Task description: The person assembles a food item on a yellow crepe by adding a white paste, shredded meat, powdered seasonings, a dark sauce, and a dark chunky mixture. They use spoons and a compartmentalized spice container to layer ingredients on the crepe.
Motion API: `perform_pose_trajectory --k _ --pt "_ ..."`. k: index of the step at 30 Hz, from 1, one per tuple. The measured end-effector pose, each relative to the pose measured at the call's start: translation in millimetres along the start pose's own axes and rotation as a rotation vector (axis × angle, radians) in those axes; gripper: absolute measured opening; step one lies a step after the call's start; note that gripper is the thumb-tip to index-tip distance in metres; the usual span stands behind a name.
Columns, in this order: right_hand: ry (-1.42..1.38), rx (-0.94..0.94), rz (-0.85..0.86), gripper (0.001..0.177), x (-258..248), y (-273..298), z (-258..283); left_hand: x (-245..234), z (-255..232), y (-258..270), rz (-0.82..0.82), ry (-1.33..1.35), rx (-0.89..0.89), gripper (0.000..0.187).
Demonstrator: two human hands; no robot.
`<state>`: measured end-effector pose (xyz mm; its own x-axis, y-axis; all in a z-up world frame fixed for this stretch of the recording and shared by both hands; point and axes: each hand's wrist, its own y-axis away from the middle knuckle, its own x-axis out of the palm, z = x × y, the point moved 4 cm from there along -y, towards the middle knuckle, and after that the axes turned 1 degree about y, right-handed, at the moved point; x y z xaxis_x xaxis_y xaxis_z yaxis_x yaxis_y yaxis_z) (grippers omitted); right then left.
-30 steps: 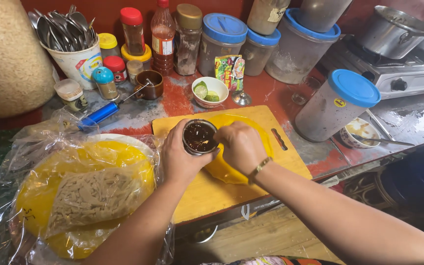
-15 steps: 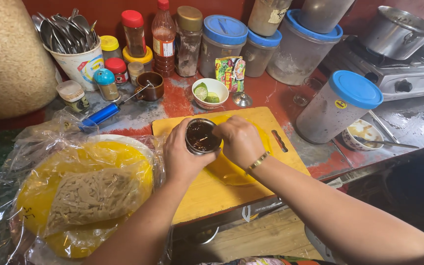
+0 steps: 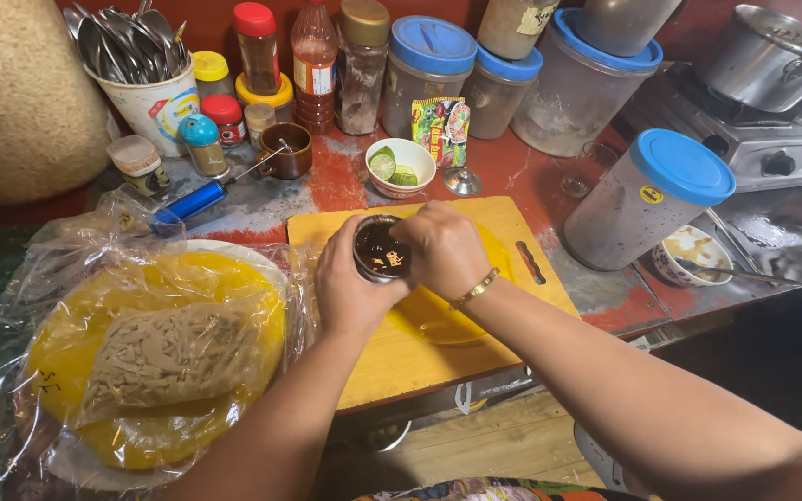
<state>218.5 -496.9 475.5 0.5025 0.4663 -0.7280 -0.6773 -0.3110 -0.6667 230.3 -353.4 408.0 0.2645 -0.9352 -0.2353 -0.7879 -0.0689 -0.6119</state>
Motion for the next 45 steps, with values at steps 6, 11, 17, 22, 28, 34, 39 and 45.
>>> perform_pose_trajectory --k 6,11,17,22,28,34,39,45 --pt "-0.046 0.184 0.108 0.017 -19 10 -3 -5 3 -7 -0.040 -0.078 -0.045 0.090" --pt "-0.090 0.496 0.021 0.015 -12 -6 -5 -1 1 -6 -0.051 -0.086 -0.046 0.089" --pt "-0.124 0.243 -0.024 0.019 0 -14 6 1 0 -4 -0.039 -0.024 -0.059 0.090" --pt "-0.251 -0.020 0.068 0.013 -8 -5 10 0 2 -2 0.032 0.027 -0.067 0.088" --pt "-0.332 -0.175 0.217 0.019 -28 -7 -7 -5 4 -5 0.061 0.051 -0.098 0.089" --pt "-0.094 -0.239 0.166 0.032 -15 -13 -14 -5 -1 -4 0.079 0.092 -0.092 0.090" --pt "0.089 -0.192 0.194 0.036 -3 5 -8 -7 4 -4 0.051 -0.016 -0.071 0.092" --pt "-0.106 -0.024 0.223 0.028 11 13 7 -13 12 2 0.030 -0.001 -0.031 0.094"
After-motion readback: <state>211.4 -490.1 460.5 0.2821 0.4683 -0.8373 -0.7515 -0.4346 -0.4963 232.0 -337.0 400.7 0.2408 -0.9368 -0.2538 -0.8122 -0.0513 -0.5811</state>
